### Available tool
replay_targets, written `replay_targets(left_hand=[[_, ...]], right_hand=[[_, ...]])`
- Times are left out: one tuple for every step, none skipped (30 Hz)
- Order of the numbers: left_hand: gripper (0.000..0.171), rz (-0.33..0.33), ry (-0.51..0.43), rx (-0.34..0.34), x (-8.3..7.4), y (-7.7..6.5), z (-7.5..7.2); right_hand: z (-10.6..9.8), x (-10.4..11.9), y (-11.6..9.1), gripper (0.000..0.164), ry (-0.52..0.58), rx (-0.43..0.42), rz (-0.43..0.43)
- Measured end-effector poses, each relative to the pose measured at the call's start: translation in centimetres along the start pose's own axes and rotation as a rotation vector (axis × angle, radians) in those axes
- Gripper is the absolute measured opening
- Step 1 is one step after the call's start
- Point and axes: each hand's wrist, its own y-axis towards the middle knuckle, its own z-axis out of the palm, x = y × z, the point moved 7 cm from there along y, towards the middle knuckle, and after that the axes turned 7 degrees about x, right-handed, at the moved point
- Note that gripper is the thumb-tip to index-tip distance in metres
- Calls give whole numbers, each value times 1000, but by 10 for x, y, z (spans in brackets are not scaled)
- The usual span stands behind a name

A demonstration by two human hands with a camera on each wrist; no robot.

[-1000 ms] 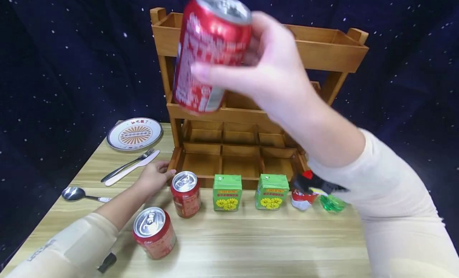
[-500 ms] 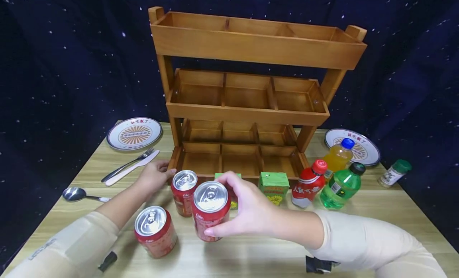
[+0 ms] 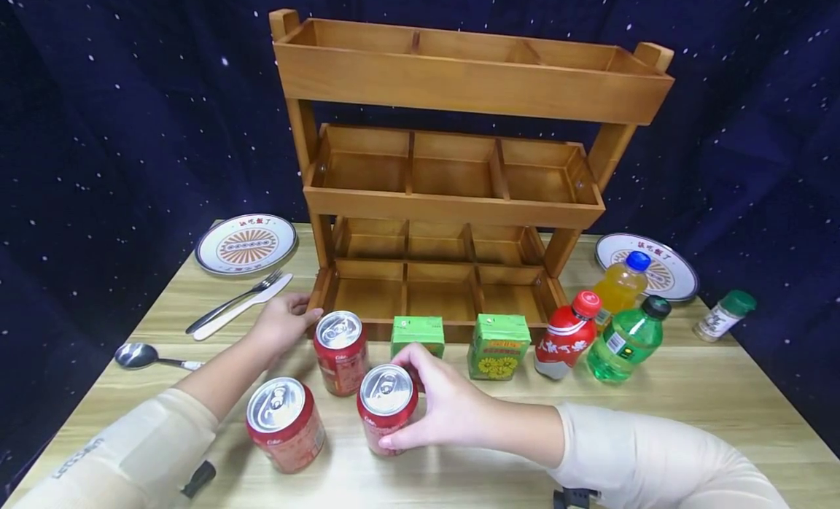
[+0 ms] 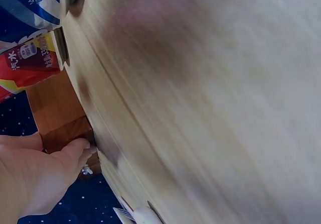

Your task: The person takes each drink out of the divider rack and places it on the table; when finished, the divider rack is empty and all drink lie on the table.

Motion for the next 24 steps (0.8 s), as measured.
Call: replay_targets(left_hand=[[45, 2, -2, 2, 0, 0, 0], [45, -1, -6, 4, 0, 0, 0], [46, -2, -9, 6, 1, 0, 0], [46, -5, -14, 6, 1, 0, 0], [46, -5, -15, 7, 1, 0, 0], [46, -9, -18, 6, 2, 0, -1], [46, -9, -19, 6, 3, 0, -1], [46, -10, -22, 6, 3, -1, -2], [46, -8, -19, 7, 3, -1, -2], [46, -7, -16, 8, 3, -1, -3], [47, -5, -11, 10, 3, -1, -3], [47, -4, -7, 11, 3, -1, -4], [47, -2, 1, 14, 2, -1, -5], [48, -1, 13, 17, 2, 0, -5], [48, 1, 26, 21, 1, -1, -6], [48, 6, 53, 23, 0, -1, -7], [47, 18, 87, 25, -2, -2, -9], [47, 39, 140, 22, -5, -3, -10], [47, 68, 205, 12, -9, -4, -12], [47, 103, 273, -5, -13, -7, -15], [47, 144, 343, -28, -18, -9, -18], [48, 182, 419, -57, -23, -13, -22], [49, 224, 484, -87, -29, -17, -25], [50, 264, 548, -117, -35, -22, -30]], right_hand=[[0, -1, 0, 69, 2, -1, 3], [1, -2, 0, 69, 5, 0, 4], [2, -3, 0, 68, 10, 0, 5], [3, -4, 1, 68, 16, 1, 5], [3, -5, 1, 68, 20, 0, 7], [4, -6, 1, 68, 30, 0, 8], [5, -7, 2, 68, 44, 0, 11], [6, -9, 2, 68, 55, 0, 16], [7, -10, 3, 68, 64, -2, 21], [7, -10, 3, 68, 73, -3, 25], [8, -11, 3, 68, 81, -3, 30], [8, -11, 4, 68, 86, -3, 33], [8, -11, 4, 68, 79, -4, 37], [8, -11, 3, 69, 69, -5, 38], [8, -10, 3, 70, 51, -4, 34], [7, -9, 3, 72, 33, -3, 25], [5, -7, 1, 74, 3, -5, 11], [3, -4, 0, 75, -35, -9, -8], [-1, 0, -3, 76, -68, -15, -32], [-5, 6, -6, 76, -96, -24, -63], [-12, 11, -11, 75, -129, -39, -100], [-21, 18, -16, 72, -171, -59, -139], [-31, 25, -22, 69, -213, -87, -176], [-43, 31, -29, 64, -259, -122, -215]])
